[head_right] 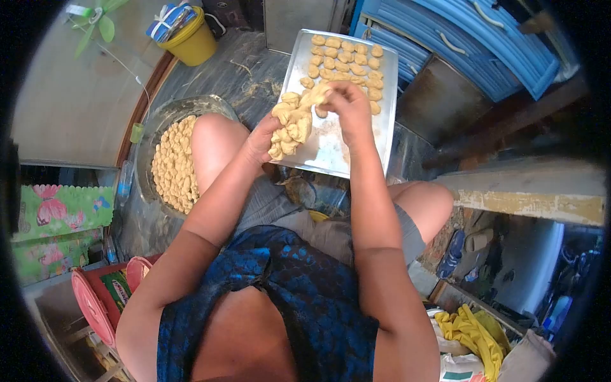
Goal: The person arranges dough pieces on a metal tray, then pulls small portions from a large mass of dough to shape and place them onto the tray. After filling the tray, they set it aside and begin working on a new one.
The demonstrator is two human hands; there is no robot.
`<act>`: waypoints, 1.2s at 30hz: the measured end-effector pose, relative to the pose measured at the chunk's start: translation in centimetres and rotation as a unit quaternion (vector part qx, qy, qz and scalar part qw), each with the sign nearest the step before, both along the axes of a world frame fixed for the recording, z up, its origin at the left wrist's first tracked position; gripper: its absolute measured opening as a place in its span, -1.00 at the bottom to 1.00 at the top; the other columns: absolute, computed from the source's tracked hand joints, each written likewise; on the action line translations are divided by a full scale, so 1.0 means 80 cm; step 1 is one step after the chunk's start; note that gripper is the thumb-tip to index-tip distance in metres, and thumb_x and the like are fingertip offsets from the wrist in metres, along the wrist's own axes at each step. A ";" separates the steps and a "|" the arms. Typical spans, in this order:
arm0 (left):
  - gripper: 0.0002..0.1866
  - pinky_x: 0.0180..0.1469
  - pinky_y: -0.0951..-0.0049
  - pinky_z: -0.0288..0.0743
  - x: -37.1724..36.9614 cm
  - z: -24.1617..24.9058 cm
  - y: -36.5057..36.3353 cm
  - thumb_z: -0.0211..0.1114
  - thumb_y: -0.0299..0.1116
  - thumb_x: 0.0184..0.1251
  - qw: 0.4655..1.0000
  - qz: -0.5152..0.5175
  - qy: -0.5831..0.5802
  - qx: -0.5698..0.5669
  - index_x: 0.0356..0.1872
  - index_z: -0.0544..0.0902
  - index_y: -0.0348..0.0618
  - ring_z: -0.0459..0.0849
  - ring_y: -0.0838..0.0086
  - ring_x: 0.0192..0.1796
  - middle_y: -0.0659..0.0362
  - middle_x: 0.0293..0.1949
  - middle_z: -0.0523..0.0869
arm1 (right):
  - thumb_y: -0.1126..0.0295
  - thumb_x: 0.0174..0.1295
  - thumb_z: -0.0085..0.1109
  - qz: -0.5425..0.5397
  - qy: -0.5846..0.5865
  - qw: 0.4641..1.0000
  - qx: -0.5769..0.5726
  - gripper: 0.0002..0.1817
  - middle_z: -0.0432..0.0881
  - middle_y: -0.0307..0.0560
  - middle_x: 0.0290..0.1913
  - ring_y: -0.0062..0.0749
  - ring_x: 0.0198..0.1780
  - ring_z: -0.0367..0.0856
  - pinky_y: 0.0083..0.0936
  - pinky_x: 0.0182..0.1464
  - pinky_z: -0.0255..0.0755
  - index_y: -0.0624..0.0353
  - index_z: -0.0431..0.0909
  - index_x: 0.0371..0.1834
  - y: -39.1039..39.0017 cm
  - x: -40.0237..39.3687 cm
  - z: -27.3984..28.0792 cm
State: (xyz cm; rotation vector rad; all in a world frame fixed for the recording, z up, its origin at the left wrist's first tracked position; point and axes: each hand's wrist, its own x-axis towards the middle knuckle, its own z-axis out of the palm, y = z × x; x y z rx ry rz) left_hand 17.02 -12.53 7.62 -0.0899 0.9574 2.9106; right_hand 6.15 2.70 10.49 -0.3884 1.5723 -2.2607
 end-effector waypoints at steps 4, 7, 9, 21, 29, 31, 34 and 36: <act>-0.48 -0.01 0.30 0.60 0.002 -0.008 0.001 0.08 -0.49 0.15 0.999 0.003 -0.025 -0.021 0.21 0.29 -0.29 0.63 0.29 0.00 -0.02 0.03 0.55 | 0.49 0.11 0.21 -0.156 0.094 0.976 0.122 -0.78 0.58 -0.14 -0.26 -0.51 -0.29 0.57 -0.57 -0.26 0.50 0.28 0.53 -0.17 0.026 -0.022 -0.037; -0.45 -0.08 0.33 0.64 0.003 -0.003 0.007 0.11 -0.44 0.15 0.997 0.034 -0.043 -0.061 0.22 0.27 -0.30 0.63 0.30 0.00 -0.01 0.04 0.55 | 0.51 0.10 0.19 -0.200 0.160 0.920 0.295 -0.84 0.61 -0.09 -0.22 -0.48 -0.34 0.59 -0.59 -0.27 0.47 0.29 0.57 -0.25 0.030 -0.019 -0.079; -0.43 -0.10 0.33 0.65 0.006 -0.004 0.002 0.11 -0.46 0.11 0.998 0.013 -0.026 -0.055 0.21 0.27 -0.31 0.64 0.30 -0.02 -0.01 0.04 0.55 | 0.50 0.06 0.20 -0.197 0.208 0.904 0.318 -0.84 0.62 -0.10 -0.21 -0.37 -0.29 0.60 -0.47 -0.19 0.46 0.20 0.61 -0.26 0.030 -0.022 -0.130; -0.37 0.03 0.31 0.57 0.005 -0.020 -0.003 0.14 -0.52 -0.06 0.993 -0.109 -0.017 -0.032 0.19 0.30 -0.23 0.63 0.33 -0.02 0.03 0.00 0.56 | 0.35 0.11 0.22 0.140 0.083 0.966 0.202 -0.68 0.57 -0.08 -0.12 -0.42 -0.10 0.50 -0.52 -0.01 0.37 0.18 0.59 -0.06 0.001 0.015 0.001; -0.36 0.08 0.30 0.54 0.003 -0.011 0.003 0.14 -0.54 -0.05 0.995 -0.100 -0.014 -0.024 0.21 0.27 -0.25 0.61 0.28 0.03 0.00 0.04 0.54 | 0.39 0.09 0.30 -0.005 0.034 0.981 0.188 -0.67 0.62 -0.14 -0.27 -0.52 -0.25 0.53 -0.53 -0.19 0.43 0.31 0.55 -0.10 0.037 -0.012 -0.032; -0.35 0.08 0.30 0.54 0.002 -0.008 0.003 0.10 -0.55 -0.06 0.996 -0.092 -0.011 -0.017 0.21 0.26 -0.24 0.61 0.28 0.03 0.00 0.05 0.52 | 0.40 0.07 0.31 -0.069 0.049 0.975 0.205 -0.67 0.62 -0.14 -0.29 -0.50 -0.28 0.54 -0.53 -0.22 0.43 0.29 0.56 -0.11 0.058 -0.023 -0.050; -0.35 0.09 0.29 0.54 0.001 -0.011 -0.001 0.08 -0.58 -0.05 0.995 -0.093 -0.022 -0.021 0.22 0.25 -0.25 0.60 0.26 0.05 -0.03 0.07 0.51 | 0.43 0.03 0.31 -0.183 0.167 0.921 0.302 -0.66 0.61 -0.11 -0.30 -0.40 -0.32 0.54 -0.52 -0.23 0.44 0.27 0.57 -0.10 0.074 -0.030 -0.085; -0.36 0.08 0.29 0.54 -0.001 -0.012 0.001 0.07 -0.58 -0.04 0.995 -0.091 -0.026 -0.022 0.22 0.25 -0.25 0.60 0.26 0.05 -0.03 0.06 0.51 | 0.46 0.03 0.23 -0.194 0.261 0.830 0.453 -0.68 0.58 -0.03 -0.23 -0.16 -0.24 0.53 -0.45 -0.11 0.43 0.21 0.59 -0.09 0.076 -0.024 -0.099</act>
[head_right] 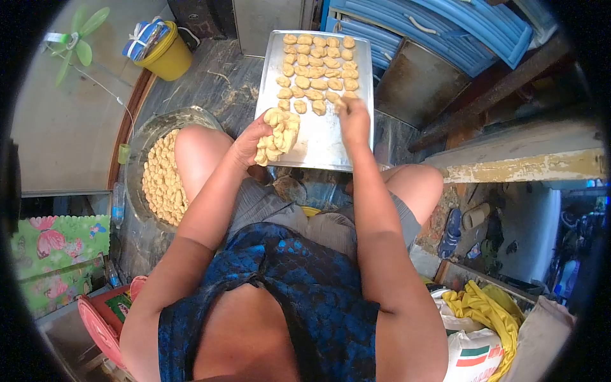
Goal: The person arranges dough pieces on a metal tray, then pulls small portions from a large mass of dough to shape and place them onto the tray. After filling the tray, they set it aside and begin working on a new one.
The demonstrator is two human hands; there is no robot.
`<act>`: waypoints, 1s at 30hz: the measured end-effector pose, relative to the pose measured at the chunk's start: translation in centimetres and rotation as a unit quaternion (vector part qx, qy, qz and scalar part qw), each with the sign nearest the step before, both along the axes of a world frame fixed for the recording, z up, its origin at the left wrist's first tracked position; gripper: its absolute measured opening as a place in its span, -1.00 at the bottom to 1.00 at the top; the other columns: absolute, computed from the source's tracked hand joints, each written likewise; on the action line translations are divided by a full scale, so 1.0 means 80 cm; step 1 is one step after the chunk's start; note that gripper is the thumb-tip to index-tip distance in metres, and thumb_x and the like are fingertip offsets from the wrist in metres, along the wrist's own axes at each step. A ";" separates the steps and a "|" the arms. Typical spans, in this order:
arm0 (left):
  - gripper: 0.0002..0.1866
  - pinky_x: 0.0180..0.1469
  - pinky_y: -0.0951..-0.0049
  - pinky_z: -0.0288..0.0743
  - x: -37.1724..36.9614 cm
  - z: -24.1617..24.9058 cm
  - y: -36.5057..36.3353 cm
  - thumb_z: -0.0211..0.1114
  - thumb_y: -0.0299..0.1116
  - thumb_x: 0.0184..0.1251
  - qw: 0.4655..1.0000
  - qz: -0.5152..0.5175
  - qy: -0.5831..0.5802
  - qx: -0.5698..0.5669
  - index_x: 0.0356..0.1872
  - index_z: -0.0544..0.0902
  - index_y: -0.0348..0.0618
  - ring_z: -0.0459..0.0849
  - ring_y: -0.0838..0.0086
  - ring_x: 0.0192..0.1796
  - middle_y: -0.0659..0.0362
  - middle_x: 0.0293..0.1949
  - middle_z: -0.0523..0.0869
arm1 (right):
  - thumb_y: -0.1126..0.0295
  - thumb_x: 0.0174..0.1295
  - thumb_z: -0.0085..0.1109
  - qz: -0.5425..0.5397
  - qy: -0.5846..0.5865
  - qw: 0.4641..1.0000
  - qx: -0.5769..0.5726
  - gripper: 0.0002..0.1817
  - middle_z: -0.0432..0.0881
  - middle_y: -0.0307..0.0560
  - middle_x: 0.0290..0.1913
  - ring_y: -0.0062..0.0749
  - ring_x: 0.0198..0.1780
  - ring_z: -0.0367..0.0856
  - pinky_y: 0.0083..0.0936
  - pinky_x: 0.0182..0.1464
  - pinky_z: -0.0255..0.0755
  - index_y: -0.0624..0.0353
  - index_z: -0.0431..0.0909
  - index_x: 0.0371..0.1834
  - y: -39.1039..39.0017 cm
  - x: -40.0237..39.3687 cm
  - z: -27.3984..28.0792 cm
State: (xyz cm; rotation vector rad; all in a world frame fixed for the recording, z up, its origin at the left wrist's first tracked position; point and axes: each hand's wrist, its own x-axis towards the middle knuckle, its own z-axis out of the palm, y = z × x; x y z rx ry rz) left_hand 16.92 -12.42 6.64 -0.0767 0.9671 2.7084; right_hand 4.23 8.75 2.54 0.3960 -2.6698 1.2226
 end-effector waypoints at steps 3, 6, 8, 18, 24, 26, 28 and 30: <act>-0.38 0.07 0.29 0.55 0.000 -0.004 0.002 0.07 -0.59 -0.01 1.000 0.006 -0.001 0.003 0.21 0.26 -0.25 0.60 0.26 0.04 -0.03 0.05 0.52 | 0.47 0.07 0.18 0.066 0.123 0.981 0.136 -0.70 0.57 -0.01 -0.16 -0.12 -0.11 0.47 -0.37 0.01 0.38 0.17 0.60 -0.08 -0.008 0.013 -0.036; -0.39 0.07 0.30 0.55 0.001 -0.005 0.003 0.08 -0.57 -0.01 1.000 0.012 -0.001 -0.009 0.20 0.27 -0.26 0.61 0.26 0.04 -0.03 0.05 0.53 | 0.49 0.07 0.19 0.069 0.058 0.984 0.151 -0.66 0.57 0.01 -0.08 -0.10 0.00 0.44 -0.33 0.11 0.32 0.19 0.58 -0.04 -0.012 0.008 -0.032; -0.38 0.08 0.31 0.54 0.003 -0.001 0.004 0.10 -0.54 -0.02 1.000 0.014 -0.002 -0.026 0.20 0.27 -0.26 0.61 0.26 0.03 -0.03 0.05 0.53 | 0.48 0.06 0.19 0.077 0.044 0.982 0.165 -0.63 0.57 0.02 -0.07 -0.09 -0.02 0.45 -0.33 0.11 0.33 0.19 0.55 0.00 -0.009 0.003 -0.030; -0.48 0.04 0.35 0.56 0.003 -0.004 0.004 0.16 -0.52 0.08 0.997 0.008 -0.018 -0.068 0.14 0.30 -0.26 0.63 0.31 -0.02 -0.01 0.02 0.53 | 0.29 0.04 0.31 0.294 -0.165 0.927 -0.162 -0.64 0.56 -0.08 -0.22 -0.35 -0.19 0.51 -0.50 -0.10 0.39 0.15 0.57 -0.08 -0.050 0.066 0.106; -0.46 0.02 0.31 0.58 0.000 0.002 0.013 0.20 -0.50 0.13 0.997 0.055 -0.008 -0.058 0.18 0.27 -0.25 0.61 0.28 0.01 -0.01 0.01 0.53 | 0.52 -0.01 0.33 0.220 -0.187 0.901 -0.325 -0.69 0.58 -0.15 -0.28 -0.54 -0.32 0.51 -0.63 -0.25 0.43 0.29 0.54 -0.16 -0.042 0.047 0.091; -0.46 0.01 0.27 0.59 -0.001 0.002 0.009 0.19 -0.52 0.12 0.996 0.070 -0.025 -0.047 0.17 0.26 -0.26 0.61 0.25 0.01 -0.03 0.01 0.52 | 0.55 0.02 0.29 0.141 -0.193 0.890 -0.388 -0.69 0.59 -0.12 -0.28 -0.56 -0.30 0.54 -0.63 -0.27 0.46 0.31 0.51 -0.14 -0.022 0.029 0.085; -0.47 0.02 0.21 0.59 0.000 0.004 0.007 0.17 -0.54 0.12 0.994 0.089 -0.042 -0.044 0.16 0.24 -0.27 0.60 0.19 0.02 -0.07 0.01 0.51 | 0.56 0.04 0.28 0.089 -0.170 0.896 -0.400 -0.71 0.60 -0.10 -0.27 -0.56 -0.31 0.55 -0.63 -0.28 0.48 0.31 0.51 -0.14 0.003 0.011 0.079; -0.47 0.02 0.21 0.59 0.002 0.009 0.007 0.16 -0.53 0.13 0.993 0.101 -0.047 -0.050 0.16 0.24 -0.28 0.60 0.19 0.02 -0.08 0.01 0.51 | 0.53 0.08 0.27 0.033 -0.152 0.922 -0.356 -0.71 0.62 -0.13 -0.27 -0.56 -0.31 0.57 -0.65 -0.25 0.48 0.31 0.50 -0.12 0.023 -0.002 0.068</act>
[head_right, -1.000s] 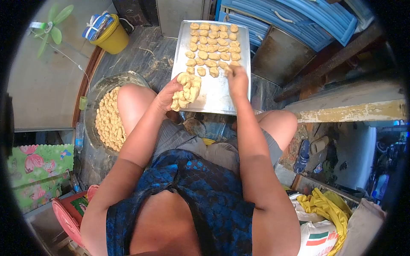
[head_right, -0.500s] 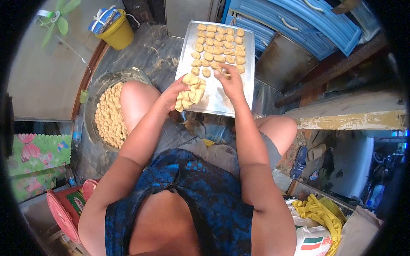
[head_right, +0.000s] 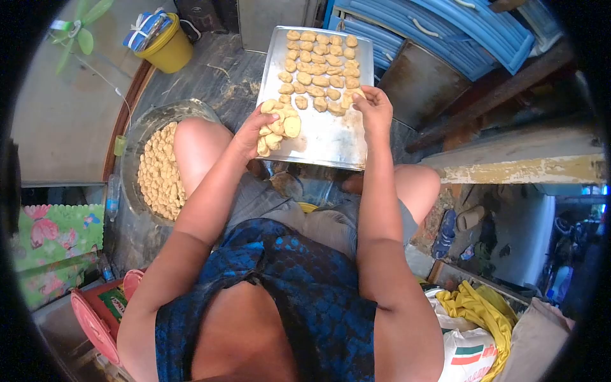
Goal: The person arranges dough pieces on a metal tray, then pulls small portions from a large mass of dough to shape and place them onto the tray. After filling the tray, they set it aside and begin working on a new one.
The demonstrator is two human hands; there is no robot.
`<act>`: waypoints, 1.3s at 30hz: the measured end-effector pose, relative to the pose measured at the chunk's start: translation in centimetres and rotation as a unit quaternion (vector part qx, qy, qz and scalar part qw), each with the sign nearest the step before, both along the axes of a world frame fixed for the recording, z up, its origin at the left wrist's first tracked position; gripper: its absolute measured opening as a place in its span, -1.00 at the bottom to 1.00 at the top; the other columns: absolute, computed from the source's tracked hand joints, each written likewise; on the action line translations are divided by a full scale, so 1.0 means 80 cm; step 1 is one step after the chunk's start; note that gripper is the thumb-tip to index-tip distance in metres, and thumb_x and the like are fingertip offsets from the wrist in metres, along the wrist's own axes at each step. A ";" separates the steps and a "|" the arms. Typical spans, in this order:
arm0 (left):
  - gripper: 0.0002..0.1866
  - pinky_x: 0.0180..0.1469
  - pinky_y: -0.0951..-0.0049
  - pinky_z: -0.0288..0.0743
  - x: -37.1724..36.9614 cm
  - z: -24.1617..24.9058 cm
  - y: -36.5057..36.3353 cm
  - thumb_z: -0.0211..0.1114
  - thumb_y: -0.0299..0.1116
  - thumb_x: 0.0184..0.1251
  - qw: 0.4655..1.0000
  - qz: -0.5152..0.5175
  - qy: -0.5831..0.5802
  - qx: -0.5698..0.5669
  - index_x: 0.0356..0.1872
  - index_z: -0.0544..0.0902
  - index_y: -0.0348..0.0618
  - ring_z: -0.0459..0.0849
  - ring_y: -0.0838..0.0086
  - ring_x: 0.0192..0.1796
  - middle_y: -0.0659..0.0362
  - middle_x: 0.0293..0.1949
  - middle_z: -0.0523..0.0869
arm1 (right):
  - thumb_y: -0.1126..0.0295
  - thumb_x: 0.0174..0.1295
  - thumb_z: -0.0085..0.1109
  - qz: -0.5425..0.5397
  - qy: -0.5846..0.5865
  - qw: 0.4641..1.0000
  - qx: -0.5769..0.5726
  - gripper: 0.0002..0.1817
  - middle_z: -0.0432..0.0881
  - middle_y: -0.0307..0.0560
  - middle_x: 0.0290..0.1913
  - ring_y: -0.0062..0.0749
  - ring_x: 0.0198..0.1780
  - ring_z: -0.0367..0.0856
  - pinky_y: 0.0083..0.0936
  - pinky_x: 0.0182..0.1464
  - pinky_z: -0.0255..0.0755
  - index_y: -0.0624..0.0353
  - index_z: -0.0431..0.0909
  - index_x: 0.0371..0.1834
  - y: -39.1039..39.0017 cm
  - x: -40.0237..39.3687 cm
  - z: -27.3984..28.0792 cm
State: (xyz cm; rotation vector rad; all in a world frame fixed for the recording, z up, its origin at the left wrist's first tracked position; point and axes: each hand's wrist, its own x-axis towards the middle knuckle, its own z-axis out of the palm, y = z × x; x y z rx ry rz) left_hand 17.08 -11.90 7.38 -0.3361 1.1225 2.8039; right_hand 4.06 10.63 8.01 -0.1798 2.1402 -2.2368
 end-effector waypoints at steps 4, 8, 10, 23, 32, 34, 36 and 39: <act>-0.46 0.02 0.21 0.59 -0.003 -0.002 0.000 0.15 -0.52 0.12 1.000 0.013 0.012 0.001 0.17 0.23 -0.31 0.61 0.18 0.02 -0.10 0.01 0.51 | 0.54 0.03 0.26 -0.126 0.131 0.957 0.227 -0.78 0.60 -0.08 -0.29 -0.47 -0.33 0.57 -0.53 -0.26 0.48 0.29 0.56 -0.21 0.020 -0.011 -0.061; -0.46 0.02 0.21 0.59 -0.004 0.000 0.001 0.15 -0.51 0.12 1.000 0.004 0.020 0.004 0.16 0.23 -0.33 0.61 0.18 0.02 -0.11 0.01 0.51 | 0.50 0.02 0.21 -0.077 0.239 0.893 0.373 -0.77 0.57 0.04 -0.17 -0.06 -0.16 0.55 -0.35 -0.07 0.44 0.18 0.60 -0.20 0.030 -0.007 -0.118; -0.44 0.02 0.32 0.57 -0.005 -0.005 0.001 0.19 -0.43 0.13 1.000 0.000 0.015 -0.012 0.19 0.26 -0.27 0.61 0.27 0.01 -0.02 0.02 0.52 | 0.51 0.03 0.20 -0.067 0.292 0.862 0.409 -0.77 0.56 0.04 -0.13 -0.06 -0.13 0.54 -0.34 -0.05 0.43 0.17 0.60 -0.20 0.025 -0.004 -0.112; -0.46 0.06 0.30 0.55 -0.006 -0.006 -0.007 0.18 -0.42 0.14 0.998 0.050 0.024 0.012 0.16 0.27 -0.29 0.60 0.27 0.01 -0.04 -0.01 0.53 | 0.45 0.06 0.17 -0.002 0.318 0.795 0.517 -0.72 0.52 0.00 -0.09 -0.01 -0.03 0.46 -0.21 0.02 0.35 0.17 0.53 -0.12 0.009 -0.003 -0.088; -0.65 -0.10 0.32 0.62 -0.010 -0.006 -0.045 0.10 -0.43 0.20 0.983 0.166 0.019 0.075 0.02 0.36 -0.28 0.64 0.28 -0.10 -0.01 -0.11 0.56 | 0.36 0.03 0.21 0.349 0.230 0.802 0.427 -0.67 0.49 0.10 -0.13 -0.05 -0.07 0.50 -0.30 0.00 0.39 0.17 0.55 -0.10 -0.080 0.076 -0.080; -0.65 -0.10 0.31 0.62 -0.011 -0.005 -0.050 0.09 -0.43 0.20 0.981 0.173 0.025 0.083 0.01 0.36 -0.27 0.64 0.28 -0.10 -0.01 -0.11 0.57 | 0.33 0.00 0.26 0.201 0.177 0.893 0.361 -0.69 0.53 0.04 -0.22 -0.09 -0.13 0.53 -0.33 -0.06 0.42 0.15 0.57 -0.16 -0.100 0.076 -0.075; -0.66 -0.10 0.30 0.62 -0.006 -0.010 -0.052 0.09 -0.43 0.20 0.979 0.177 0.023 0.094 0.01 0.36 -0.27 0.64 0.28 -0.10 0.00 -0.11 0.57 | 0.32 0.00 0.27 0.183 0.106 0.912 0.352 -0.71 0.54 0.00 -0.26 -0.10 -0.14 0.54 -0.34 -0.09 0.42 0.15 0.58 -0.19 -0.121 0.073 -0.057; -0.66 -0.10 0.29 0.62 -0.009 -0.013 -0.056 0.09 -0.43 0.20 0.982 0.160 0.027 0.099 0.01 0.36 -0.27 0.64 0.28 -0.10 0.00 -0.10 0.57 | 0.31 0.01 0.28 0.151 0.083 0.906 0.386 -0.75 0.56 -0.10 -0.38 -0.10 -0.18 0.55 -0.33 -0.11 0.41 0.13 0.58 -0.25 -0.138 0.066 -0.063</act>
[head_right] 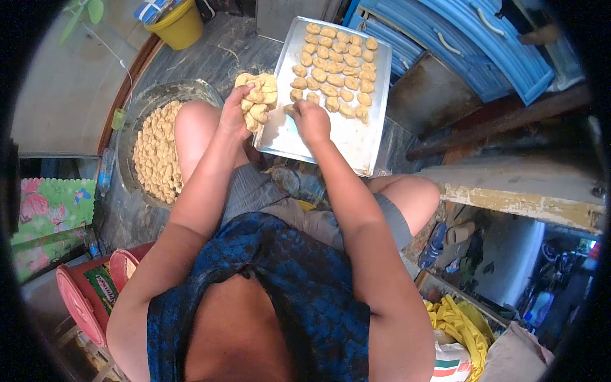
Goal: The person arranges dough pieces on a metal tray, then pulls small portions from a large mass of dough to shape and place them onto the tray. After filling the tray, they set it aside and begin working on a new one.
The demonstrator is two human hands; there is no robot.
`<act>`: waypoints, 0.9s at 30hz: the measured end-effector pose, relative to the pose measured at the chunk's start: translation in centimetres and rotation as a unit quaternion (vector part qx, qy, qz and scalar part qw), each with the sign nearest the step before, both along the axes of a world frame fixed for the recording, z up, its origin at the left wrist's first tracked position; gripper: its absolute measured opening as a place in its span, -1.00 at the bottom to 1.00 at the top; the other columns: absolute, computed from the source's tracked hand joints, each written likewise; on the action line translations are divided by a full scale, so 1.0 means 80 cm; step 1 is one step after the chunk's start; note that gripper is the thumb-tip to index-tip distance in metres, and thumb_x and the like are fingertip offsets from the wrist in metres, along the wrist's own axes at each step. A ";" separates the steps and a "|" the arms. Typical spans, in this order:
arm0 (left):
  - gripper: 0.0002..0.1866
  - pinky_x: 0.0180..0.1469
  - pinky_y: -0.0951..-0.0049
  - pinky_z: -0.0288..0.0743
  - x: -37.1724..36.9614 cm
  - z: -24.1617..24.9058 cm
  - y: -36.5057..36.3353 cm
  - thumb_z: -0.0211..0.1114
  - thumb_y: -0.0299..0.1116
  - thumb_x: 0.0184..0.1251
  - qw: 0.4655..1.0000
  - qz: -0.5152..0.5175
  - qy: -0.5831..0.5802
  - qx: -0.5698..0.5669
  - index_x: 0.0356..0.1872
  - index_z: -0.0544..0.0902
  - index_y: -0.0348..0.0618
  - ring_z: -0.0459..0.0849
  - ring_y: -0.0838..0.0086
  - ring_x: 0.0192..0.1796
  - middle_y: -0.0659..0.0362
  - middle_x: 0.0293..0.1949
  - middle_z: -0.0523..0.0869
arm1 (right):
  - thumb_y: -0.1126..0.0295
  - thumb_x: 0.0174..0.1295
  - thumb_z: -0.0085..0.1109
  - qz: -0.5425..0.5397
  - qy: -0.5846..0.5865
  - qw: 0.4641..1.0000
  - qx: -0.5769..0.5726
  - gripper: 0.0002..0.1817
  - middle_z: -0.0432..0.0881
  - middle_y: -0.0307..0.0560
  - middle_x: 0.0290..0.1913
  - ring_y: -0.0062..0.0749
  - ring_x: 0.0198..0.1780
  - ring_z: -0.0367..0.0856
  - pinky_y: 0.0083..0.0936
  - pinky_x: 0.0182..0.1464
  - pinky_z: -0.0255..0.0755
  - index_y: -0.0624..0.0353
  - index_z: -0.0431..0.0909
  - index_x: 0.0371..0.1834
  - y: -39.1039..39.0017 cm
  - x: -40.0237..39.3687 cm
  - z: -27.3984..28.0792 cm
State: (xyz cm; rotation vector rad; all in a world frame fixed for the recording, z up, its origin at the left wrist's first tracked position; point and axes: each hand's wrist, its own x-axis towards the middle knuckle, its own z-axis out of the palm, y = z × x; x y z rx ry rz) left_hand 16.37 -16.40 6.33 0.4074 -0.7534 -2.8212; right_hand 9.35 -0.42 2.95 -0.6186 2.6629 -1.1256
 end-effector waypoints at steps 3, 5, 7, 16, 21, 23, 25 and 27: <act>-0.65 -0.10 0.30 0.61 0.002 0.006 0.005 0.10 -0.43 0.18 1.000 0.020 -0.010 -0.009 0.00 0.37 -0.30 0.64 0.27 -0.11 -0.01 -0.12 0.57 | 0.31 0.03 0.27 0.073 0.192 0.976 0.072 -0.76 0.57 -0.06 -0.31 -0.09 -0.18 0.54 -0.29 -0.09 0.39 0.12 0.58 -0.24 -0.004 -0.005 -0.021; -0.65 -0.10 0.30 0.61 0.001 0.004 0.005 0.11 -0.43 0.17 1.000 0.018 0.006 -0.014 -0.01 0.37 -0.31 0.64 0.27 -0.12 -0.01 -0.13 0.57 | 0.33 0.04 0.24 0.063 0.149 0.986 0.041 -0.79 0.57 -0.03 -0.25 -0.10 -0.17 0.54 -0.28 -0.07 0.38 0.11 0.60 -0.25 -0.003 0.001 -0.011; -0.66 -0.09 0.31 0.60 0.002 0.009 0.007 0.11 -0.43 0.16 0.999 0.018 0.022 -0.026 -0.03 0.39 -0.33 0.64 0.28 -0.13 -0.01 -0.14 0.58 | 0.35 0.05 0.20 0.035 0.158 0.987 -0.005 -0.82 0.56 0.00 -0.28 -0.09 -0.19 0.54 -0.28 -0.10 0.40 0.12 0.61 -0.27 -0.001 -0.014 -0.015; -0.63 -0.08 0.35 0.60 0.002 0.012 0.010 0.10 -0.37 0.20 0.996 0.043 0.017 -0.071 0.03 0.39 -0.30 0.65 0.31 -0.12 0.02 -0.10 0.59 | 0.51 0.01 0.08 0.088 0.255 0.959 0.084 -0.76 0.59 0.02 -0.22 -0.04 -0.13 0.52 -0.25 -0.04 0.39 0.08 0.63 -0.24 -0.022 -0.107 0.005; -0.64 -0.08 0.34 0.60 0.001 0.016 0.008 0.10 -0.41 0.18 0.996 0.065 0.031 -0.056 0.02 0.39 -0.28 0.65 0.31 -0.11 0.02 -0.11 0.59 | 0.44 0.05 0.06 0.095 0.217 0.968 0.076 -0.73 0.56 -0.11 -0.18 -0.18 -0.03 0.49 -0.29 0.05 0.30 -0.04 0.63 -0.18 -0.057 -0.134 0.013; -0.64 -0.07 0.33 0.60 0.000 0.012 0.004 0.11 -0.43 0.18 0.997 0.055 0.001 -0.051 0.01 0.40 -0.28 0.64 0.31 -0.10 0.02 -0.12 0.59 | 0.43 0.08 0.02 0.152 0.237 0.950 0.133 -0.74 0.55 -0.11 -0.12 -0.22 0.02 0.48 -0.30 0.08 0.27 -0.08 0.66 -0.21 -0.067 -0.139 0.008; -0.65 -0.07 0.33 0.60 -0.002 0.010 0.006 0.11 -0.43 0.18 0.997 0.064 0.003 -0.048 0.01 0.40 -0.29 0.64 0.31 -0.11 0.02 -0.12 0.59 | 0.46 0.07 0.02 0.184 0.252 0.930 0.192 -0.73 0.55 -0.12 -0.13 -0.20 0.00 0.49 -0.32 0.05 0.32 -0.06 0.66 -0.21 -0.069 -0.144 0.008; -0.65 -0.05 0.32 0.59 -0.002 0.011 0.004 0.11 -0.43 0.18 0.997 0.061 0.026 -0.047 0.00 0.39 -0.29 0.64 0.30 -0.09 0.01 -0.11 0.58 | 0.51 0.04 0.02 0.216 0.272 0.911 0.222 -0.71 0.56 -0.14 -0.17 -0.20 -0.03 0.51 -0.34 0.00 0.37 -0.07 0.65 -0.21 -0.068 -0.151 0.007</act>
